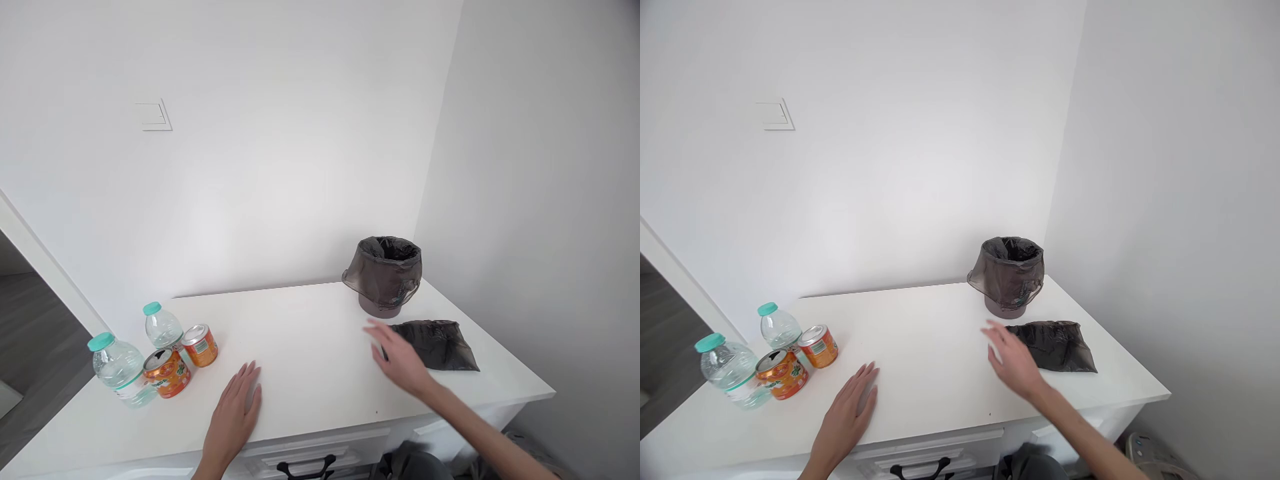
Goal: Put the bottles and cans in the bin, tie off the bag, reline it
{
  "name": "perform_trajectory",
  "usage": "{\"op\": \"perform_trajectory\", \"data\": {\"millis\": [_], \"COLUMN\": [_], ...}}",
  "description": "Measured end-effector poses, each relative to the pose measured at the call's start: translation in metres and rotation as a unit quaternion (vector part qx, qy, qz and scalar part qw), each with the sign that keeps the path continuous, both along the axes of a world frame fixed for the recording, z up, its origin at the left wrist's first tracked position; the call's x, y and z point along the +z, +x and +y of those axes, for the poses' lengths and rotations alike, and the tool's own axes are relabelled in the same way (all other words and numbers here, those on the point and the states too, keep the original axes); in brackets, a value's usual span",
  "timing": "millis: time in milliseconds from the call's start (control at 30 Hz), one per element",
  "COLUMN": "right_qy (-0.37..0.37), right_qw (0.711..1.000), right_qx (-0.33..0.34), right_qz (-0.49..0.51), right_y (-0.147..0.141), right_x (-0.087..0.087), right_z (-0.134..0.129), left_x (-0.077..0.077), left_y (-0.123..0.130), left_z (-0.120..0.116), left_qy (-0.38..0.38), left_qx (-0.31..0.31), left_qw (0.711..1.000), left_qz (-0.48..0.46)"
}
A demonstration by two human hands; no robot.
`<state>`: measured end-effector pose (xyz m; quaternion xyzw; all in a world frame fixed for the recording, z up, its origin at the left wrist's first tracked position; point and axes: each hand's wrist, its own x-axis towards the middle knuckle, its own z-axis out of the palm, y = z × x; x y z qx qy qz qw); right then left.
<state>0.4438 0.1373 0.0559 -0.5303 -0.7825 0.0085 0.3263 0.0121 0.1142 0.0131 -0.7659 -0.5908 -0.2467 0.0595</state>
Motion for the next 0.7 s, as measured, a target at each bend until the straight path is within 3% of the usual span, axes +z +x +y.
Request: {"op": "perform_trajectory", "data": {"millis": [167, 267, 467, 700], "right_qy": [0.077, 0.057, 0.014, 0.014], "right_qw": [0.989, 0.98, 0.972, 0.979], "right_qx": [-0.124, -0.186, -0.222, -0.198], "right_qz": [-0.007, -0.05, -0.081, -0.047], "right_y": [0.031, 0.043, 0.052, 0.057], "right_x": [0.092, 0.12, 0.121, 0.123], "right_z": [0.046, 0.075, 0.111, 0.115], "left_x": [0.001, 0.002, -0.002, -0.005], "left_y": [0.0, 0.0, -0.001, -0.002], "left_z": [-0.002, -0.005, -0.009, -0.01], "left_qy": [-0.003, -0.004, -0.002, -0.008], "left_qx": [0.0, 0.002, 0.0, 0.003], "left_qw": [1.0, 1.0, 1.0, 1.0], "left_qz": [-0.001, -0.005, -0.013, -0.016]}}
